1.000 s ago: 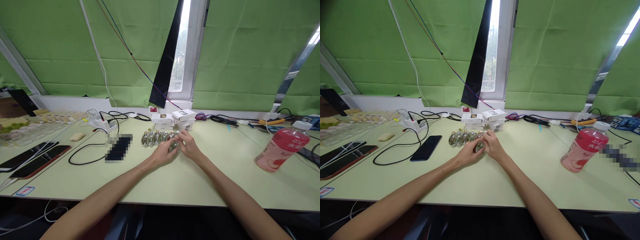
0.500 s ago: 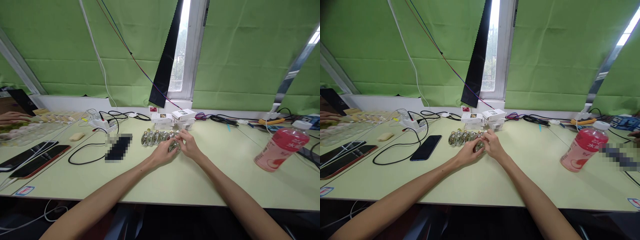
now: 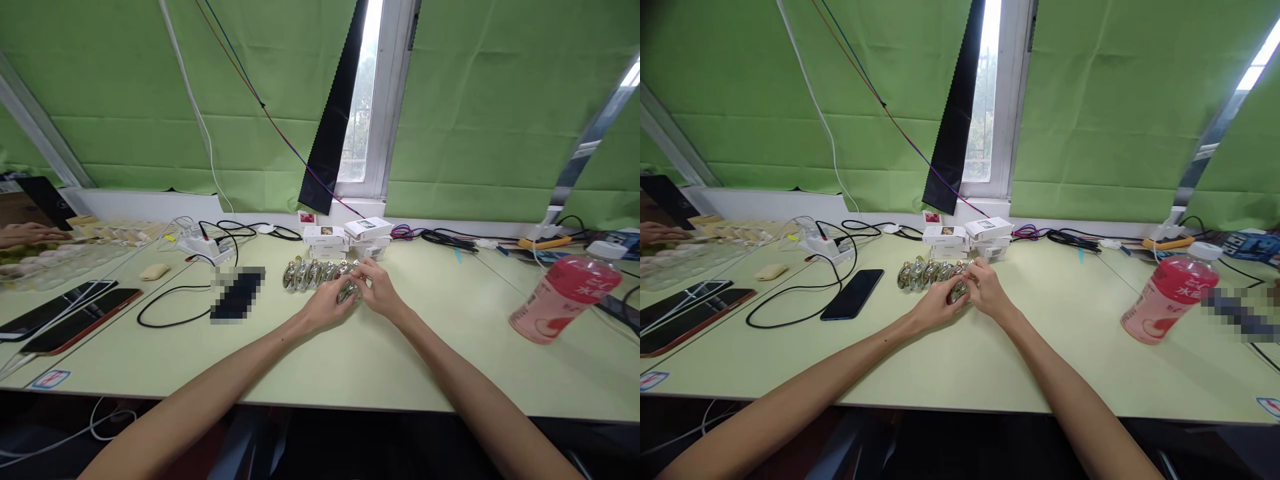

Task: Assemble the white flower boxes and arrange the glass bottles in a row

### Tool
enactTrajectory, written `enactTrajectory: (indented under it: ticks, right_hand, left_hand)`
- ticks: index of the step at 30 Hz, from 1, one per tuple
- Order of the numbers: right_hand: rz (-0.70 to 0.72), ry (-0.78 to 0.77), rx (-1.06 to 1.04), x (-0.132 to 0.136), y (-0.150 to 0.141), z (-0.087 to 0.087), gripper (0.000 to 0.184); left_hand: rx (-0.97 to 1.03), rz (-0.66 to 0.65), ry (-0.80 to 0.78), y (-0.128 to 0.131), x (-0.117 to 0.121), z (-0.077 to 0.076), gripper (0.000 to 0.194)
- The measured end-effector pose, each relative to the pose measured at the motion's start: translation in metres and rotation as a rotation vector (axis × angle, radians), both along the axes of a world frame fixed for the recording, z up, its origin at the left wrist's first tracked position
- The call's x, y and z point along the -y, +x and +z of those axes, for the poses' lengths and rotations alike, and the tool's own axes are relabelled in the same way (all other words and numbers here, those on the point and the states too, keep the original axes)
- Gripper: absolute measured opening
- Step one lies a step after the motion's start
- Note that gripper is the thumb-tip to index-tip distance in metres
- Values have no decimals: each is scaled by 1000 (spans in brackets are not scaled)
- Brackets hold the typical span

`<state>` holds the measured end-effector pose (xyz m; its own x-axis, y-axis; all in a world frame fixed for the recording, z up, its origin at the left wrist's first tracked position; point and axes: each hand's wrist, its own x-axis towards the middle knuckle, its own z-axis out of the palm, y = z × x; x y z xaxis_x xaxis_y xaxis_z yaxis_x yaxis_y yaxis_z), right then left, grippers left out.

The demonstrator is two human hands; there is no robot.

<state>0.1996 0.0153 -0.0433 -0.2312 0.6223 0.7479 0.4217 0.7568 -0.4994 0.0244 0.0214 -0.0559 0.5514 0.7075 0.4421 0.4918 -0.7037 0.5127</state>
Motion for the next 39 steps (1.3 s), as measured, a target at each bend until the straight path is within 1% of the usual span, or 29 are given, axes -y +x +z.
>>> enactTrajectory:
  ticks: [5,10,13,18,30,39]
  right_hand:
    - [3,21,-56,0,-2,-4,20]
    - [-40,63,-38,1,-3,-11,21]
    - [-59,76,-33,2,-3,-14,16]
    - [-76,106,-31,3,-2,-14,9]
    - [-133,141,-15,5,-1,-15,10]
    - [-115,133,-18,4,0,-16,12]
  left_hand:
    - [5,-6,3,-1,0,-1,30]
    - [17,-8,6,0,-1,0,25]
    - [8,-8,-5,0,-1,0,24]
    - [-1,0,4,0,0,2,27]
    - [15,-20,-8,0,0,2,27]
    - [-5,-16,6,-1,0,0,33]
